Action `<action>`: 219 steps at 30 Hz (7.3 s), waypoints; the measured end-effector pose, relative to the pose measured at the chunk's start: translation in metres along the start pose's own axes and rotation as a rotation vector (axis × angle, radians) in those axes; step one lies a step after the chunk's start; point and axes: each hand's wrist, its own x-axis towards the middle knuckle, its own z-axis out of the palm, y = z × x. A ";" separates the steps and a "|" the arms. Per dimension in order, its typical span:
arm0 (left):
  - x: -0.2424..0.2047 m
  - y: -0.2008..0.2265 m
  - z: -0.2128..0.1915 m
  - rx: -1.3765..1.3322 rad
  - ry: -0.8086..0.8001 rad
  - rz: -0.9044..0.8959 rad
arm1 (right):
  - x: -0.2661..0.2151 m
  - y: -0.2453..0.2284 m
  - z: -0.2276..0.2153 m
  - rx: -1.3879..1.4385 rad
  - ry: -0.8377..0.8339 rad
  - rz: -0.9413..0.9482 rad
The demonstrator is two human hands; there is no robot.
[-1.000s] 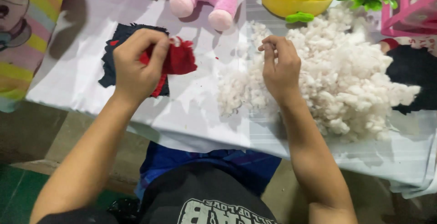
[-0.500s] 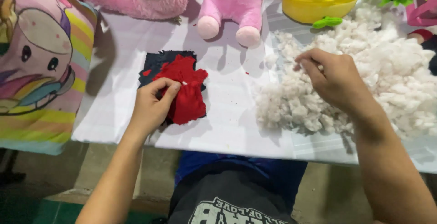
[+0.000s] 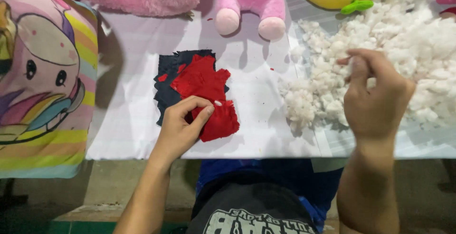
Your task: Stuffing small red fabric pieces with white cotton stuffing material on a workspace.
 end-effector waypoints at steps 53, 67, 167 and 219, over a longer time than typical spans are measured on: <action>0.023 -0.068 -0.083 0.804 0.267 -0.168 | -0.039 -0.002 0.057 0.725 -0.228 0.229; -0.019 -0.087 -0.096 0.774 0.249 -0.090 | -0.047 0.038 0.044 0.697 -0.076 0.185; 0.121 0.020 -0.047 0.826 -0.538 -0.440 | -0.077 0.036 0.022 0.486 -0.041 0.441; 0.093 0.020 0.184 0.653 -0.365 0.483 | -0.142 0.083 -0.034 0.501 0.353 0.440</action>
